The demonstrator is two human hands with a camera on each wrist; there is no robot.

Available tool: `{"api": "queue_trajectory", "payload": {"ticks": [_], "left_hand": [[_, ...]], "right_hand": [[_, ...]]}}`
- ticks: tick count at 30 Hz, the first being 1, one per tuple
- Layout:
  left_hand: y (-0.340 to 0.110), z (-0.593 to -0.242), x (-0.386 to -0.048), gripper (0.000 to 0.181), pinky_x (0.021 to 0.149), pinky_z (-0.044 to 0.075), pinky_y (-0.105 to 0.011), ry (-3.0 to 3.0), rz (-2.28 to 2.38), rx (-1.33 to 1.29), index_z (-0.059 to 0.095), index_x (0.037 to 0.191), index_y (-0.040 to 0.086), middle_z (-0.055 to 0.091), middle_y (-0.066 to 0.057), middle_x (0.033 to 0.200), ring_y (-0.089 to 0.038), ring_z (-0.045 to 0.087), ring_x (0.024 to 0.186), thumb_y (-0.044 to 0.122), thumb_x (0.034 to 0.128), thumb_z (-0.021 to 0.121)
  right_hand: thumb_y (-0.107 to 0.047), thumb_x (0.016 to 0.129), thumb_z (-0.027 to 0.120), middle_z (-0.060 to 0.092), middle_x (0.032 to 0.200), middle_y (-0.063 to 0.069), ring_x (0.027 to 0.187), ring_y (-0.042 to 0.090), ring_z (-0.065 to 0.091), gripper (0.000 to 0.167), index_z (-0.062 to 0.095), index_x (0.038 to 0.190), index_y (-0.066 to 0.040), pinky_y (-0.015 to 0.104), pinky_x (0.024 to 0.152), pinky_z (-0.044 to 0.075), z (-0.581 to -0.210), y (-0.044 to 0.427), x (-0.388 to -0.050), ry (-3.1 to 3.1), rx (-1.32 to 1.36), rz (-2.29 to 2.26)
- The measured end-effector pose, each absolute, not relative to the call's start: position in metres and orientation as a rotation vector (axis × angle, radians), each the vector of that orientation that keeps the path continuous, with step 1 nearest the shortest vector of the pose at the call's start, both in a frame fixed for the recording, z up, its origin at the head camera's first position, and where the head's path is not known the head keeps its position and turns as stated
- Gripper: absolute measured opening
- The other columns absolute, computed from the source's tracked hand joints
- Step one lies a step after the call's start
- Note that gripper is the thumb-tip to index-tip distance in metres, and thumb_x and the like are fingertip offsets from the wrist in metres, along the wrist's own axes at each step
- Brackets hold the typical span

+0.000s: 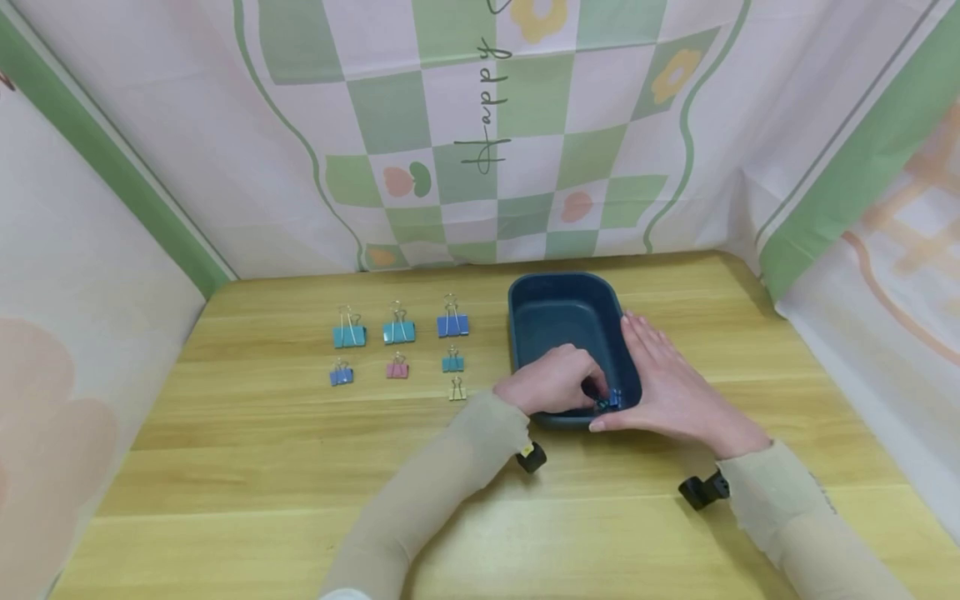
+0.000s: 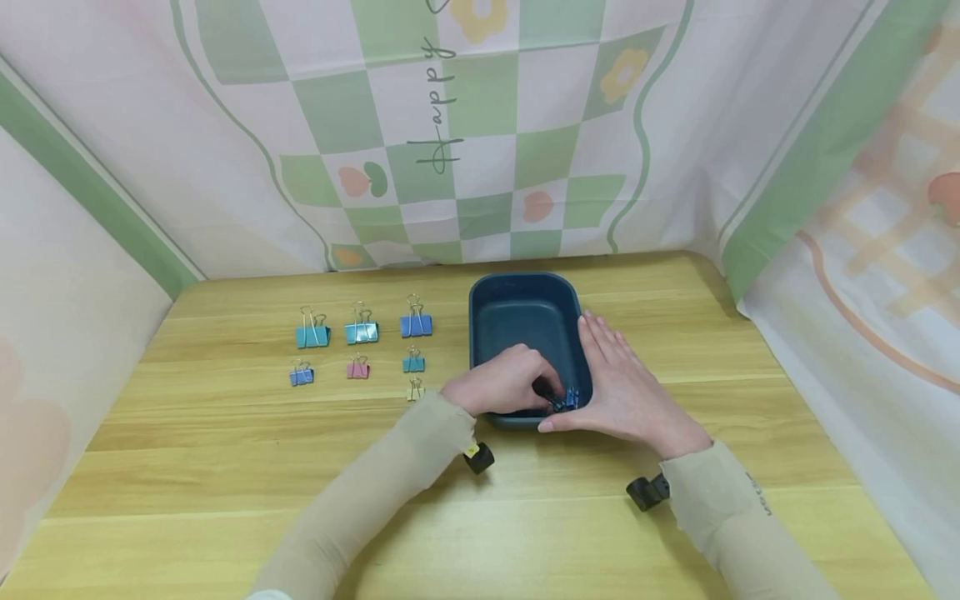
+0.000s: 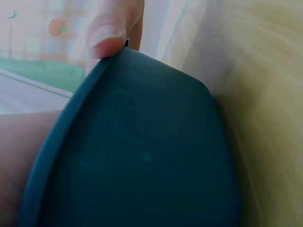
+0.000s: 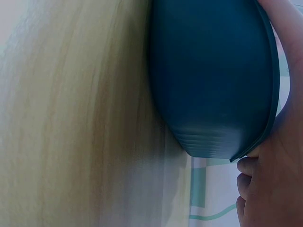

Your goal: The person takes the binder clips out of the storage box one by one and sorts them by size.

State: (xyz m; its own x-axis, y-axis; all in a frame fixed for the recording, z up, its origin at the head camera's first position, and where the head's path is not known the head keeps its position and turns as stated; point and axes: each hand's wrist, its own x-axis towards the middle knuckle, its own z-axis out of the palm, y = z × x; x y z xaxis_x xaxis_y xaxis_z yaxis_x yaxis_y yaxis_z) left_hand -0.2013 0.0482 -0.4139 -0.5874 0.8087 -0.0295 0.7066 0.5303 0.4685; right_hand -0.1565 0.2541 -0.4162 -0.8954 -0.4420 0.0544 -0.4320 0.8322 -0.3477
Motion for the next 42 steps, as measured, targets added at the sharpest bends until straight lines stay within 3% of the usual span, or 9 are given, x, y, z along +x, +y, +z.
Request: {"api": "queue_trajectory", "payload": {"ticks": [5,14,19,23,42], "left_hand": [[0.0468,-0.4148,-0.2032,0.008,0.078,0.046,-0.008,2.512,0.665,1.279,0.083,0.1,0.019,0.073,0.014,0.093,0.005,0.063,0.087,0.018,0.0943,0.077],[0.0469,-0.414,-0.2045,0.017,0.081,0.047,-0.009,2.521,0.653,1.195,0.081,0.11,0.017,0.075,0.011,0.102,0.003,0.065,0.093,0.022,0.1011,0.068],[0.0477,-0.4144,-0.2037,0.024,0.073,0.047,-0.009,2.497,0.686,1.157,0.08,0.111,0.015,0.075,0.011,0.096,0.007,0.063,0.081,0.032,0.0949,0.076],[0.0479,-0.4148,-0.2036,0.031,0.071,0.047,-0.008,2.478,0.69,1.131,0.078,0.115,0.012,0.074,0.009,0.095,0.008,0.06,0.076,0.029,0.0897,0.082],[0.044,-0.4069,-0.2033,0.024,0.076,0.046,-0.009,2.523,0.697,1.158,0.076,0.117,0.012,0.072,0.008,0.101,0.004,0.06,0.084,0.017,0.0935,0.077]], "right_hand": [[-0.077,0.068,0.078,-0.003,0.167,0.021,0.153,0.038,0.002,0.146,-0.003,0.16,0.002,0.048,0.123,0.005,-0.416,0.2543,-0.1574,2.977,-0.715,-0.543],[-0.077,0.069,0.077,-0.001,0.167,0.023,0.153,0.039,0.003,0.146,-0.004,0.16,0.002,0.049,0.123,0.005,-0.4143,0.2535,-0.1567,2.975,-0.714,-0.546],[-0.077,0.069,0.078,0.001,0.167,0.024,0.153,0.039,0.002,0.145,-0.004,0.16,0.002,0.049,0.123,0.005,-0.4136,0.2525,-0.1558,2.973,-0.708,-0.553],[-0.076,0.069,0.078,0.001,0.167,0.025,0.153,0.038,0.002,0.145,-0.004,0.16,0.002,0.049,0.123,0.005,-0.4132,0.2521,-0.1556,2.975,-0.706,-0.563],[-0.077,0.07,0.076,-0.001,0.167,0.024,0.153,0.037,0.0,0.144,-0.004,0.16,0.003,0.049,0.123,0.003,-0.4134,0.2532,-0.1539,2.963,-0.704,-0.549]]}}
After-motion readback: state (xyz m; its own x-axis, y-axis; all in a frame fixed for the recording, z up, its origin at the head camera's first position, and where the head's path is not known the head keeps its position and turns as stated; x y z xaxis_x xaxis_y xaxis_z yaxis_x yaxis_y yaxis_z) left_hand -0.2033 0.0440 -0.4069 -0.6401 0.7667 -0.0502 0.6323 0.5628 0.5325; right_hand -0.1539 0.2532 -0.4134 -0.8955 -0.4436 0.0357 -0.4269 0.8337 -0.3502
